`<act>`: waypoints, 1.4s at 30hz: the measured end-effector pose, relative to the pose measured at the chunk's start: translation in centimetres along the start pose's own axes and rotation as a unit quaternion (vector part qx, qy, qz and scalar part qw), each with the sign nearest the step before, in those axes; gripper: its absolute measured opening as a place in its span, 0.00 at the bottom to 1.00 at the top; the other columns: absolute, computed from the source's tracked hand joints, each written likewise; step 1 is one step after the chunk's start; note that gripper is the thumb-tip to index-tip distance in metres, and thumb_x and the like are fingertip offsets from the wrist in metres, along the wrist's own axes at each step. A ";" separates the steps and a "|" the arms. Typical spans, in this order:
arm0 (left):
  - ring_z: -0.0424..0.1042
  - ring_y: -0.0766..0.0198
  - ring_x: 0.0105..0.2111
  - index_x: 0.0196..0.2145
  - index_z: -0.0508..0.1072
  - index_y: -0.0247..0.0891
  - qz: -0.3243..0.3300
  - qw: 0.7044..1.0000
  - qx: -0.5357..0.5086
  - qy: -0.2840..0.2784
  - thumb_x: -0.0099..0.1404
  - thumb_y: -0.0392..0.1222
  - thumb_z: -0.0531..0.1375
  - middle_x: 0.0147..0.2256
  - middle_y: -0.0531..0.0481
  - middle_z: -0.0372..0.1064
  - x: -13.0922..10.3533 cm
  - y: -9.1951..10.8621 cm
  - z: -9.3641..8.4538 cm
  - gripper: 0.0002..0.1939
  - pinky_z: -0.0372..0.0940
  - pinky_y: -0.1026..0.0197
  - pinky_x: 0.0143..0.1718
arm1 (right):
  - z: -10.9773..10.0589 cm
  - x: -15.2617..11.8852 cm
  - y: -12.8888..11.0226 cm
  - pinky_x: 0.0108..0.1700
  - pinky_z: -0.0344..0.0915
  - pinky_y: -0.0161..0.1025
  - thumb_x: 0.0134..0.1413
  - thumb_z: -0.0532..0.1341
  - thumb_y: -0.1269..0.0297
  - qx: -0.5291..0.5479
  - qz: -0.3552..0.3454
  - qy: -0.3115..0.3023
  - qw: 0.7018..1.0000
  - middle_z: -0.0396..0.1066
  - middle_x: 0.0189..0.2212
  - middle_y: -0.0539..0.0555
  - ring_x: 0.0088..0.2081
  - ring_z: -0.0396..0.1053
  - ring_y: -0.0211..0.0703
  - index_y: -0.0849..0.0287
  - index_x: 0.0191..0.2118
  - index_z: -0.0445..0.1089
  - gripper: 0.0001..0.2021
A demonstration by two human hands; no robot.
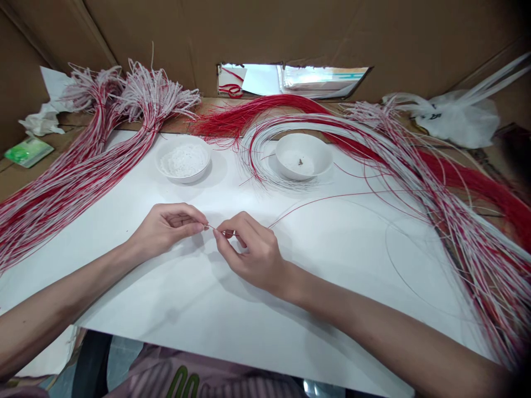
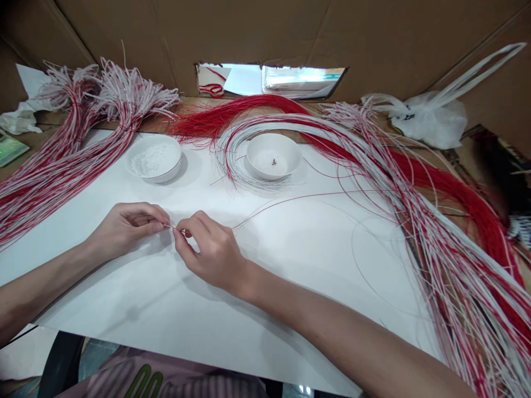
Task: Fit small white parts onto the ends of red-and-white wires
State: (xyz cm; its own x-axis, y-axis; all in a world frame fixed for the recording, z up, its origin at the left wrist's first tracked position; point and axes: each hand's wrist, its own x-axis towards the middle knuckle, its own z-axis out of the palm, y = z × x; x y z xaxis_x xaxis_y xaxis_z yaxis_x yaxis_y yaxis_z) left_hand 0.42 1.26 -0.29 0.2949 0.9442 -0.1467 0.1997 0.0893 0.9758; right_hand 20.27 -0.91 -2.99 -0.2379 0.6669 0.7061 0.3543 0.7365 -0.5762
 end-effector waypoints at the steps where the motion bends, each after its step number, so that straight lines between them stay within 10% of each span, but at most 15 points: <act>1: 0.74 0.63 0.32 0.30 0.78 0.37 0.002 1.000 -0.004 0.000 0.55 0.43 0.69 0.31 0.49 0.77 0.0 0.0 0.0 0.07 0.69 0.62 0.35 | 0.0 0.0 0.0 0.26 0.61 0.31 0.58 0.59 0.76 0.003 -0.001 -0.001 1.000 0.68 0.25 0.48 0.25 0.63 0.32 0.59 0.34 0.65 0.05; 42: 0.74 0.64 0.33 0.31 0.79 0.38 0.078 0.994 0.072 0.006 0.60 0.40 0.65 0.31 0.50 0.77 -0.7 0.3 0.8 0.04 0.66 0.63 0.36 | 0.1 -0.4 0.2 0.24 0.59 0.30 0.62 0.59 0.69 -0.040 0.014 -0.053 0.998 0.74 0.29 0.47 0.21 0.63 0.27 0.59 0.39 0.69 0.02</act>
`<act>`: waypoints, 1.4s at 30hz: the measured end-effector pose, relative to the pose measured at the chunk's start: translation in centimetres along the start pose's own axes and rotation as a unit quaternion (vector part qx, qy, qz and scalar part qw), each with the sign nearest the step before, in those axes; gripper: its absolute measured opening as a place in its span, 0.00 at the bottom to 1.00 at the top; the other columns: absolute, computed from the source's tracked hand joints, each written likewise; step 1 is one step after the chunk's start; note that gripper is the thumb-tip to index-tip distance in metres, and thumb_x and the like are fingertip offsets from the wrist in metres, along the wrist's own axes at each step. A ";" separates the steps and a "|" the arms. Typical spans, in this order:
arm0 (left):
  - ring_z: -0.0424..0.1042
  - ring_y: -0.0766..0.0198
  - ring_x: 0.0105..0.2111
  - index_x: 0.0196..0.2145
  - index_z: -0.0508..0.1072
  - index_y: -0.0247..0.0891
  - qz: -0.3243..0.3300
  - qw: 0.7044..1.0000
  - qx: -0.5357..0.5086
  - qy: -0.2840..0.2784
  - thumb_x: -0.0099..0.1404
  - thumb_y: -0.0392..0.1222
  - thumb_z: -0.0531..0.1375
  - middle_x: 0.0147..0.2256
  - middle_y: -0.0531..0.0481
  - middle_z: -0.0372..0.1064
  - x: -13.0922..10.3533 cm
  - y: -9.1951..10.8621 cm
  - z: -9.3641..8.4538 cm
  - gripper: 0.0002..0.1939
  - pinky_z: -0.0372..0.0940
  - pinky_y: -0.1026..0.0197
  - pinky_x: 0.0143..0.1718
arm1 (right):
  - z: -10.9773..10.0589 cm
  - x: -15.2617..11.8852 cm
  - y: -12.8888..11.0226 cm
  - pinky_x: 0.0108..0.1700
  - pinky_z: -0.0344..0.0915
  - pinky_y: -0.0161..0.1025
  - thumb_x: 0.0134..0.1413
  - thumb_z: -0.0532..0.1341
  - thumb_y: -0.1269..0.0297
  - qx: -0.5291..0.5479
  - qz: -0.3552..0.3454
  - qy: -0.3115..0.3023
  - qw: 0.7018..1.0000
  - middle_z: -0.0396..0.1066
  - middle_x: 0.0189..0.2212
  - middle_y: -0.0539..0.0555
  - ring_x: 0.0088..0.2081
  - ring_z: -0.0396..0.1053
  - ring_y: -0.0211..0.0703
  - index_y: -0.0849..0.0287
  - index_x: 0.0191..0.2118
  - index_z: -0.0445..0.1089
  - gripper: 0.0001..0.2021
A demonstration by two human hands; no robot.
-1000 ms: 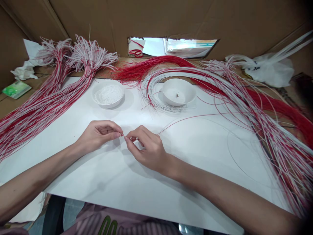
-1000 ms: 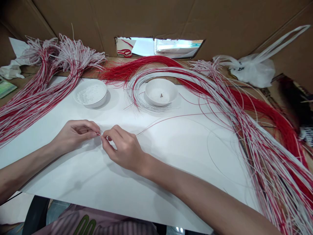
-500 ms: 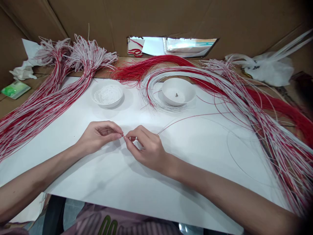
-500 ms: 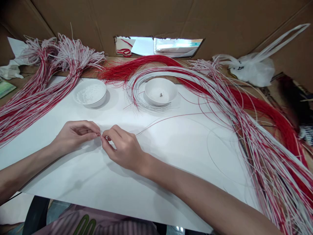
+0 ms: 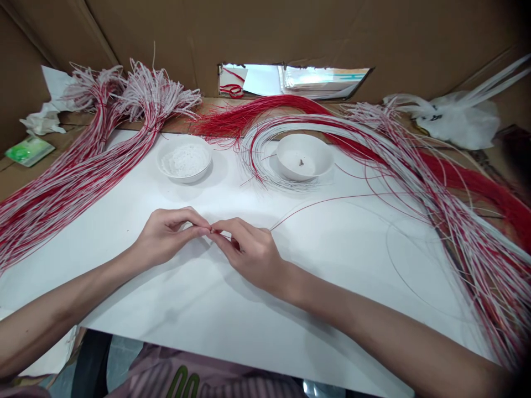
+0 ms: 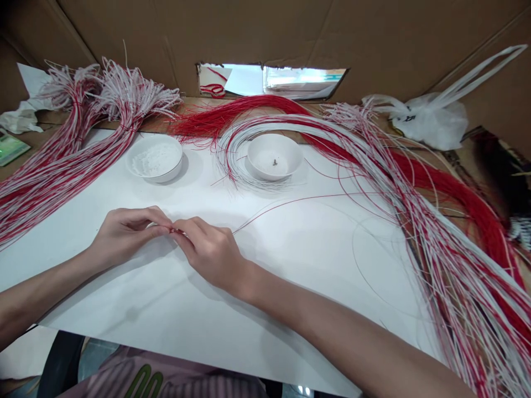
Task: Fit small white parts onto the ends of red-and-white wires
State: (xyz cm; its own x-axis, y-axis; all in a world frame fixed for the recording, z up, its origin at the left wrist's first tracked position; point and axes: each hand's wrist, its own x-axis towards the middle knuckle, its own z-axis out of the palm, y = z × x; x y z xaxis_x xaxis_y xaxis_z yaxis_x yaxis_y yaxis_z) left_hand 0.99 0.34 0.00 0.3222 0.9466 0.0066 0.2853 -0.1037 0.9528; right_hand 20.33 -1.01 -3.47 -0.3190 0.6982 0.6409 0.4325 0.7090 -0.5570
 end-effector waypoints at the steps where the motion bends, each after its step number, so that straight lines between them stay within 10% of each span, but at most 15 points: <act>1: 0.74 0.63 0.33 0.30 0.79 0.38 -0.002 1.000 0.004 0.003 0.60 0.41 0.65 0.31 0.49 0.77 0.0 0.0 -0.1 0.05 0.66 0.62 0.36 | 0.0 0.0 0.0 0.24 0.59 0.30 0.61 0.59 0.70 0.004 0.005 0.003 1.000 0.73 0.28 0.46 0.21 0.63 0.27 0.59 0.38 0.68 0.02; 12: 0.72 0.63 0.33 0.31 0.76 0.38 0.016 0.992 0.116 0.042 0.62 0.44 0.63 0.32 0.50 0.75 0.4 0.0 -0.8 0.07 0.65 0.61 0.38 | -0.1 0.3 0.0 0.32 0.66 0.34 0.50 0.53 0.79 0.049 0.086 0.001 0.995 0.70 0.29 0.50 0.28 0.67 0.35 0.60 0.36 0.66 0.10; 26: 0.69 0.60 0.38 0.38 0.76 0.38 0.149 0.933 0.316 -0.081 0.63 0.46 0.62 0.36 0.47 0.73 1.1 -1.6 -2.7 0.10 0.64 0.59 0.42 | 0.1 0.3 0.5 0.28 0.59 0.33 0.63 0.53 0.72 0.044 0.093 -0.046 0.994 0.65 0.31 0.51 0.27 0.60 0.33 0.61 0.37 0.65 0.05; 37: 0.70 0.60 0.38 0.36 0.78 0.41 0.120 0.947 0.289 -0.074 0.66 0.43 0.58 0.35 0.47 0.74 0.9 -1.5 -2.2 0.09 0.65 0.59 0.40 | -0.1 0.4 0.3 0.28 0.60 0.32 0.62 0.56 0.73 0.045 0.070 -0.022 0.996 0.65 0.30 0.50 0.26 0.60 0.32 0.59 0.36 0.65 0.04; 42: 0.73 0.62 0.34 0.33 0.78 0.39 0.005 0.986 0.166 -0.018 0.62 0.46 0.63 0.33 0.48 0.77 0.7 -0.6 -2.0 0.09 0.67 0.62 0.36 | -0.2 0.5 0.1 0.27 0.61 0.32 0.60 0.57 0.74 0.049 0.024 0.019 0.998 0.65 0.27 0.49 0.27 0.62 0.33 0.59 0.35 0.66 0.04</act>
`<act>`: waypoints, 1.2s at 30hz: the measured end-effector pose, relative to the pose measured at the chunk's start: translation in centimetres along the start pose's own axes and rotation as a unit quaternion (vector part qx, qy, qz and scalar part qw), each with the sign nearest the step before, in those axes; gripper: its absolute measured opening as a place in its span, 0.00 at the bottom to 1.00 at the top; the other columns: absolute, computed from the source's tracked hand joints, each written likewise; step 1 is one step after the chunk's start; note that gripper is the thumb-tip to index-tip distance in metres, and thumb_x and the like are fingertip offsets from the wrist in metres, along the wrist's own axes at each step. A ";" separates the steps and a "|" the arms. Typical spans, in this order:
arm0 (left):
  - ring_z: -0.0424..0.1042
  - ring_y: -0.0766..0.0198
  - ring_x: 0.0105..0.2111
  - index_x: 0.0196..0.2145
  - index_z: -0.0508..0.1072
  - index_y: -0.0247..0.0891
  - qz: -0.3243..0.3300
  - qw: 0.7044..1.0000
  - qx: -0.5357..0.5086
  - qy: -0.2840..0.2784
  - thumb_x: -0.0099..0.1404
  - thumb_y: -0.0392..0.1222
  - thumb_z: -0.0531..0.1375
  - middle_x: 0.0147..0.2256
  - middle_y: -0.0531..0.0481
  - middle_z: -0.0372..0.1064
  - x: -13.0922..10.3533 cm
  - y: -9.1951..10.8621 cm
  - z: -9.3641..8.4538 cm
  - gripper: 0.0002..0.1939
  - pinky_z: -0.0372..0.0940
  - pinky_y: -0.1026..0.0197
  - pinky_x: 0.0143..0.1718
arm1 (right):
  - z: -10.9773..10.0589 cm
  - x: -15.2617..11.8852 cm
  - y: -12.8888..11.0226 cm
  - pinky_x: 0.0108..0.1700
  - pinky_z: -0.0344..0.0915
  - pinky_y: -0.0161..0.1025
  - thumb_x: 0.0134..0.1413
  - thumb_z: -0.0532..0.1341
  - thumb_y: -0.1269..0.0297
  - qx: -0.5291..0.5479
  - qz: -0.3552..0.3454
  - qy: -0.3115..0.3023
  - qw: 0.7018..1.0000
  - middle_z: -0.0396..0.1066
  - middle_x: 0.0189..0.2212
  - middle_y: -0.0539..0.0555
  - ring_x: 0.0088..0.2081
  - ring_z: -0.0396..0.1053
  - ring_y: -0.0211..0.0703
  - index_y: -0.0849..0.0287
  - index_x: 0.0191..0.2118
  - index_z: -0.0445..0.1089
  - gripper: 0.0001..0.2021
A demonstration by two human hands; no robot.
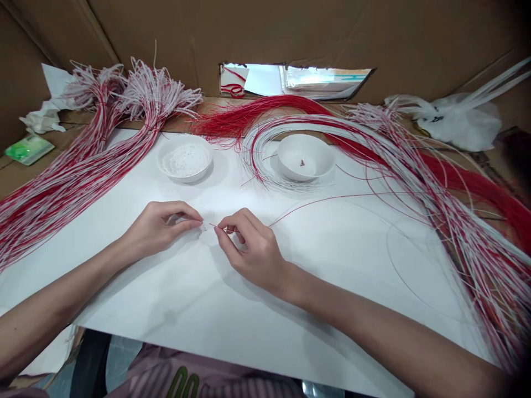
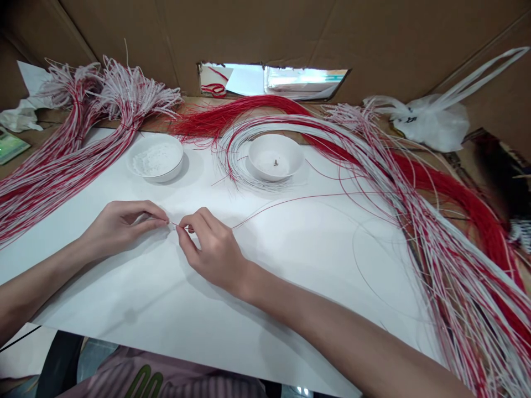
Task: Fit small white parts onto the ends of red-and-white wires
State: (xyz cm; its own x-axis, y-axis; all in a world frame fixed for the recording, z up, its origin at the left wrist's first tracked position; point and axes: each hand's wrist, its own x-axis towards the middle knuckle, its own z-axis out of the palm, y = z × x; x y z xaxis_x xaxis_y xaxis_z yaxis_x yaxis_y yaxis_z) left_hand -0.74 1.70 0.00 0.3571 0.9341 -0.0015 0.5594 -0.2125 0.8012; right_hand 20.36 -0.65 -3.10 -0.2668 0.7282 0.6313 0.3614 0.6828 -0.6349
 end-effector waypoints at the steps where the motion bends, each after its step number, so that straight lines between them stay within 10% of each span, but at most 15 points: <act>1: 0.74 0.62 0.33 0.32 0.79 0.38 -0.023 0.999 -0.035 0.005 0.61 0.46 0.64 0.32 0.48 0.77 0.0 0.2 0.0 0.09 0.68 0.62 0.36 | 0.0 0.0 -0.1 0.27 0.61 0.32 0.60 0.57 0.74 0.001 -0.006 0.006 1.000 0.65 0.27 0.49 0.27 0.62 0.33 0.58 0.35 0.66 0.04; 9: 0.77 0.62 0.31 0.31 0.78 0.37 -0.099 0.980 -0.174 -0.006 0.56 0.45 0.68 0.30 0.47 0.78 -0.3 0.9 0.3 0.09 0.71 0.64 0.32 | -0.1 -0.1 -0.1 0.28 0.63 0.33 0.59 0.58 0.75 0.023 -0.042 0.007 0.999 0.69 0.28 0.49 0.29 0.64 0.34 0.57 0.36 0.64 0.05; 36: 0.74 0.67 0.31 0.31 0.78 0.38 -0.067 0.973 -0.222 -0.015 0.56 0.39 0.68 0.31 0.50 0.77 -0.4 0.7 0.4 0.04 0.69 0.68 0.33 | 0.0 -0.1 0.0 0.28 0.65 0.32 0.58 0.59 0.76 0.027 -0.073 0.008 0.997 0.70 0.28 0.50 0.30 0.67 0.34 0.58 0.37 0.65 0.06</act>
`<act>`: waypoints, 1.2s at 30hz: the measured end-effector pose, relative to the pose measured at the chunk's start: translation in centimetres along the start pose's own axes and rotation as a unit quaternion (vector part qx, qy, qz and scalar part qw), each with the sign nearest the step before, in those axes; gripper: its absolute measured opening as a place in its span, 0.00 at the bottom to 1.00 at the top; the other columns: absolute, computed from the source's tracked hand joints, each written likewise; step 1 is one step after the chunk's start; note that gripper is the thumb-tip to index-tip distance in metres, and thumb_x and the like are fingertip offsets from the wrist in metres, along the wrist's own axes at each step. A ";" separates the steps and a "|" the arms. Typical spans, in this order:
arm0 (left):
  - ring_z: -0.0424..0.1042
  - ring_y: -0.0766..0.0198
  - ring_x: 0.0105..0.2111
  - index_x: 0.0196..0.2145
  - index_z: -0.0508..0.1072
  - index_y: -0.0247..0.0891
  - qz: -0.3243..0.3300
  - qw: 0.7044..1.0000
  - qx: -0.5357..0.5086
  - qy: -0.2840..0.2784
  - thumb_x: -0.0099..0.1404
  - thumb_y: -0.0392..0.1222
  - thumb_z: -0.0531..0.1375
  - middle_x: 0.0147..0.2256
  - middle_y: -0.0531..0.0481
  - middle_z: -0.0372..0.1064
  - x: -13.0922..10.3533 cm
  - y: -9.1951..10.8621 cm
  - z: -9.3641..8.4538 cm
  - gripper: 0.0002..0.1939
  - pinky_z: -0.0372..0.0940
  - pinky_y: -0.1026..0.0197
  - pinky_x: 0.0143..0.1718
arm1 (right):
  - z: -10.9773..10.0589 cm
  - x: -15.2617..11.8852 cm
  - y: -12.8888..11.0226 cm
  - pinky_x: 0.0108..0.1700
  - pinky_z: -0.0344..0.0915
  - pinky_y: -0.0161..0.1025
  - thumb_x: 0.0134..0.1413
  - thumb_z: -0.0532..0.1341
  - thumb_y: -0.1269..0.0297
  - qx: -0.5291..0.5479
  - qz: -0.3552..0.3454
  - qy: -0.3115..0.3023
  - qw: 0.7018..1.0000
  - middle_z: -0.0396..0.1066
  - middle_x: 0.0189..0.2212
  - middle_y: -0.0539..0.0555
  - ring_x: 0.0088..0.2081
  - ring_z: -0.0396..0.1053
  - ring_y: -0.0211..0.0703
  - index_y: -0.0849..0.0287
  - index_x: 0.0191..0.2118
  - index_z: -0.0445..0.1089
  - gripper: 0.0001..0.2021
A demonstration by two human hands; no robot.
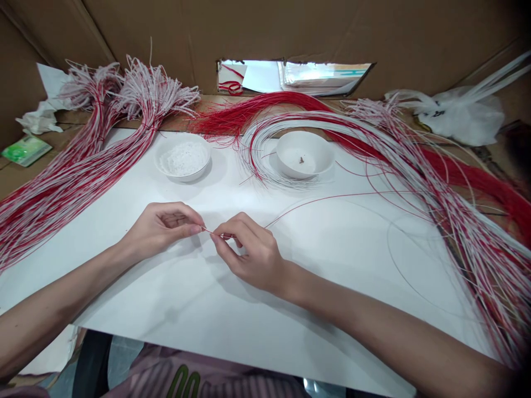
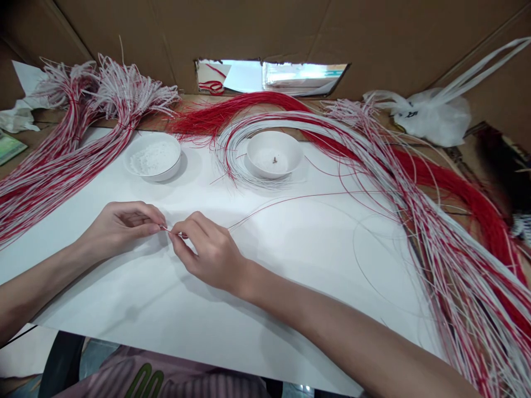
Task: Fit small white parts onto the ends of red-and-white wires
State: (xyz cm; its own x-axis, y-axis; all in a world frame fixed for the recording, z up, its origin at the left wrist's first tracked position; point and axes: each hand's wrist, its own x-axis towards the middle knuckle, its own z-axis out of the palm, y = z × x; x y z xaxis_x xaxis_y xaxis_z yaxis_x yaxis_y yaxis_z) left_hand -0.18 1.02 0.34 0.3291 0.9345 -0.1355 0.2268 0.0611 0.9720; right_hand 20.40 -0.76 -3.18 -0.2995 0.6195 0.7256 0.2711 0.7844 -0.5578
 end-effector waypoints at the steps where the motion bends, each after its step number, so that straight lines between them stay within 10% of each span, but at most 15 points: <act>1: 0.75 0.67 0.31 0.31 0.78 0.38 0.001 1.000 0.000 -0.001 0.57 0.39 0.68 0.31 0.50 0.77 0.0 -0.1 0.0 0.04 0.69 0.68 0.33 | 0.0 0.0 0.0 0.28 0.65 0.32 0.58 0.59 0.76 0.002 -0.002 -0.001 1.000 0.70 0.28 0.50 0.30 0.67 0.34 0.59 0.37 0.65 0.06; 36: 0.74 0.68 0.30 0.31 0.79 0.39 -0.017 1.000 -0.018 -0.016 0.57 0.41 0.68 0.30 0.51 0.77 -0.2 -0.3 0.3 0.04 0.67 0.69 0.32 | -0.1 0.0 -0.1 0.29 0.65 0.30 0.58 0.60 0.77 0.009 -0.010 -0.004 1.000 0.70 0.28 0.50 0.31 0.67 0.33 0.59 0.38 0.64 0.06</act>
State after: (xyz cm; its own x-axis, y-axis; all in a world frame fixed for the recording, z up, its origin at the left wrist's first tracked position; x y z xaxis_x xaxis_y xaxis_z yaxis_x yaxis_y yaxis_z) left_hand -0.08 0.77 -0.02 0.3508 0.9202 -0.1735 0.2054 0.1051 0.9730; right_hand 20.44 -0.79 -3.07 -0.3119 0.6032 0.7341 0.2479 0.7975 -0.5500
